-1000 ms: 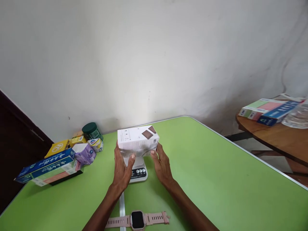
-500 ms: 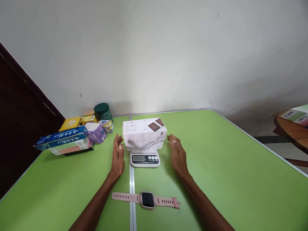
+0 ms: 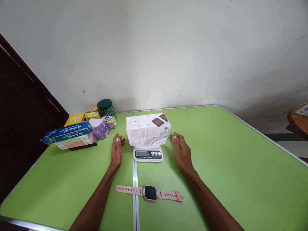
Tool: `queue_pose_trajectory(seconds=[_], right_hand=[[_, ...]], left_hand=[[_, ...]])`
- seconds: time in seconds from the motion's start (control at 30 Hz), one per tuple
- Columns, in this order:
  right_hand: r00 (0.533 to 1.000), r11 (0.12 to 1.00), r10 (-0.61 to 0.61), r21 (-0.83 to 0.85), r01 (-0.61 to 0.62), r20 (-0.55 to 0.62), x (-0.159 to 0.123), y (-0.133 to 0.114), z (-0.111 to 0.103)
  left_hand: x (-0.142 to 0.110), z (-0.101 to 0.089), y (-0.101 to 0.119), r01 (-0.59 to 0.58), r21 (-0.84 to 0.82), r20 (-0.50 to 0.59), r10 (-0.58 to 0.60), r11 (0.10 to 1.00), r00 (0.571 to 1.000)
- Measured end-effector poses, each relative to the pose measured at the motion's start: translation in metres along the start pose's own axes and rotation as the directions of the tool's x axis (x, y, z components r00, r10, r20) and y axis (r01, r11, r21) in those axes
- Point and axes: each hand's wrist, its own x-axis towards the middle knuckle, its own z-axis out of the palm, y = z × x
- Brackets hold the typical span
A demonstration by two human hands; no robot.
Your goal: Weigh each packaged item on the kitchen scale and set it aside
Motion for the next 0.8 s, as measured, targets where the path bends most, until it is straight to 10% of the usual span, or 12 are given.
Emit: queue_pose_trajectory(seconds=[0.3, 0.4, 0.57, 0.8], right_hand=[[0.990, 0.986, -0.128, 0.098, 0.133, -0.051, -0.006, -0.007, 0.001], [0.952, 0.951, -0.299, 0.063, 0.303, -0.058, -0.015, -0.020, 0.005], [0.963, 0.955, -0.256, 0.180, 0.237, 0.088, -0.028, -0.039, 0.017], [0.941, 0.944, -0.293, 0.205, 0.257, 0.169, -0.043, -0.075, 0.017]], left_hand=[[-0.012, 0.002, 0.013, -0.074, 0.156, 0.041, 0.069, 0.985, 0.997], [-0.027, 0.008, 0.023, -0.227, 0.273, 0.139, 0.195, 0.935, 0.971], [-0.049, 0.030, 0.039, -0.358, 0.255, 0.330, 0.268, 0.898, 0.905], [-0.068, 0.030, 0.064, -0.279, 0.182, 0.156, 0.253, 0.943, 0.955]])
